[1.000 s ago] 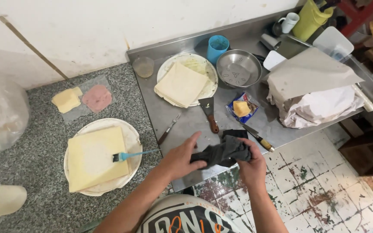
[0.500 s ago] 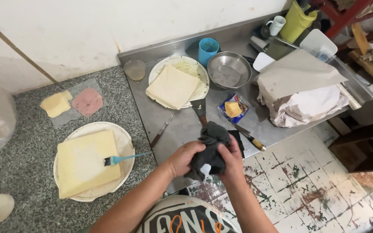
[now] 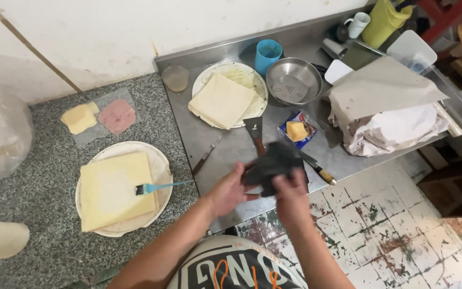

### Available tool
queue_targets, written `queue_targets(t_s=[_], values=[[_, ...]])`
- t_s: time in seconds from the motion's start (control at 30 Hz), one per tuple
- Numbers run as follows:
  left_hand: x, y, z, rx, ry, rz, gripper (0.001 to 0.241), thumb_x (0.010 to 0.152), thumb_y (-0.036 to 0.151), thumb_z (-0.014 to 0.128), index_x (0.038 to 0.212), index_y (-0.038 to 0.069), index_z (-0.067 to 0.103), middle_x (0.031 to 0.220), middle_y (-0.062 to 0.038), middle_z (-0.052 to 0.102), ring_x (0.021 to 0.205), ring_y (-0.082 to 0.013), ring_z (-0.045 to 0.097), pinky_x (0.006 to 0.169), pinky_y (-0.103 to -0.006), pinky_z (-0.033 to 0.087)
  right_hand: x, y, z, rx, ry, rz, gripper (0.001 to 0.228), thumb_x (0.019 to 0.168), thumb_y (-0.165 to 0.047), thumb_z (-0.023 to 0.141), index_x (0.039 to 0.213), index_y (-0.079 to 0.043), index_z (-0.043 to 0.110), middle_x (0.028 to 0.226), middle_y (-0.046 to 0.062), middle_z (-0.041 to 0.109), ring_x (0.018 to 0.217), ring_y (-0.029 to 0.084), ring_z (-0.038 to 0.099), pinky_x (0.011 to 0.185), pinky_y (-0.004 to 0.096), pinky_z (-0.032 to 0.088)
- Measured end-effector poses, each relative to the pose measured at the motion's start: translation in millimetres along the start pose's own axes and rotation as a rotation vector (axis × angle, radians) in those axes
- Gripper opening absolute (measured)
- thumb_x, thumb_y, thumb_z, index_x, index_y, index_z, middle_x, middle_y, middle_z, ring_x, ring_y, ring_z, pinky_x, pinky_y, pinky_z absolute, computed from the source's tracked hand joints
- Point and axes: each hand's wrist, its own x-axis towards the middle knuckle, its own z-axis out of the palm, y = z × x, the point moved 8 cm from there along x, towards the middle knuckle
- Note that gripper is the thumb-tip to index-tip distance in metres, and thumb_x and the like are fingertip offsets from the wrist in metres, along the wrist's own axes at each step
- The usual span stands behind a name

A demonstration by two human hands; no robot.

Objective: Brushing pastry sheets with a liquid wash and layering them with ham and cheese slices.

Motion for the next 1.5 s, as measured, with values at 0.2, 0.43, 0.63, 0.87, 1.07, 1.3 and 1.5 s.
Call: queue_targets(t_s=[0.2,0.43,0.63,0.87,1.07,1.3,1.5], values=[[4,16,-54,-0.01,0.397,0.385,0.03,0.093,0.007,0.073,0.123,0.004,0.069,0.107,-0.01,0.069,0.105,-0.0268,0.067,0.088,-0.0427,0.058,1,8,-2,-0.344,-0.288,0.147,0.093,0.082,-0.029,0.079,0.159,-0.013,0.03,0.162,0.031,0.029,0.149,0.057,0.023,0.118,0.069,0.024],[15,-17,-51,0.208,0.408,0.197,0.038,0.088,0.027,0.085,0.12,0.013,0.07,0.094,-0.008,0.062,0.076,-0.024,0.062,0.039,-0.0316,0.051,-15,63,21,0.264,-0.417,0.427,0.063,0.08,-0.033,0.079,0.134,-0.006,0.062,0.117,0.021,0.072,0.104,0.036,0.07,0.084,0.055,0.057],[20,-44,-88,0.297,0.444,0.115,0.036,0.087,0.018,0.068,0.121,0.007,0.072,0.099,-0.016,0.065,0.098,-0.0293,0.062,0.082,-0.0452,0.057,-2,101,-8,0.194,-0.202,0.347,0.036,0.077,0.009,0.075,0.111,-0.003,0.072,0.102,0.019,0.077,0.096,0.036,0.076,0.084,0.049,0.057],[7,-22,-65,0.405,0.393,0.179,0.028,0.09,0.016,0.066,0.114,0.004,0.074,0.099,-0.012,0.071,0.092,-0.0231,0.063,0.08,-0.0371,0.055,16,100,-28,0.027,-0.171,0.126,0.034,0.073,0.015,0.079,0.102,-0.002,0.072,0.096,0.017,0.078,0.099,0.033,0.077,0.081,0.043,0.06],[-4,-1,-79,0.622,0.602,0.18,0.031,0.081,0.025,0.086,0.103,0.007,0.076,0.087,-0.009,0.077,0.074,-0.0161,0.069,0.064,-0.0275,0.052,12,56,-6,-0.17,-0.198,-0.021,0.058,0.071,0.016,0.08,0.123,-0.005,0.067,0.107,0.013,0.076,0.104,0.024,0.073,0.087,0.039,0.061],[12,0,-40,0.793,0.376,0.318,0.067,0.088,0.041,0.076,0.146,0.012,0.057,0.141,-0.023,0.059,0.133,-0.0435,0.055,0.11,-0.0529,0.045,13,64,-3,-0.788,-0.353,-0.259,0.045,0.085,-0.003,0.082,0.126,-0.008,0.065,0.119,0.016,0.063,0.118,0.033,0.064,0.099,0.046,0.054],[27,4,-75,0.955,0.501,0.488,0.041,0.081,0.029,0.073,0.119,0.014,0.073,0.119,-0.005,0.077,0.111,-0.0212,0.071,0.098,-0.0323,0.05,14,80,-5,-0.666,-0.426,0.101,0.082,0.083,-0.01,0.066,0.158,-0.011,0.032,0.157,0.014,0.045,0.141,0.02,0.044,0.118,0.034,0.034]])
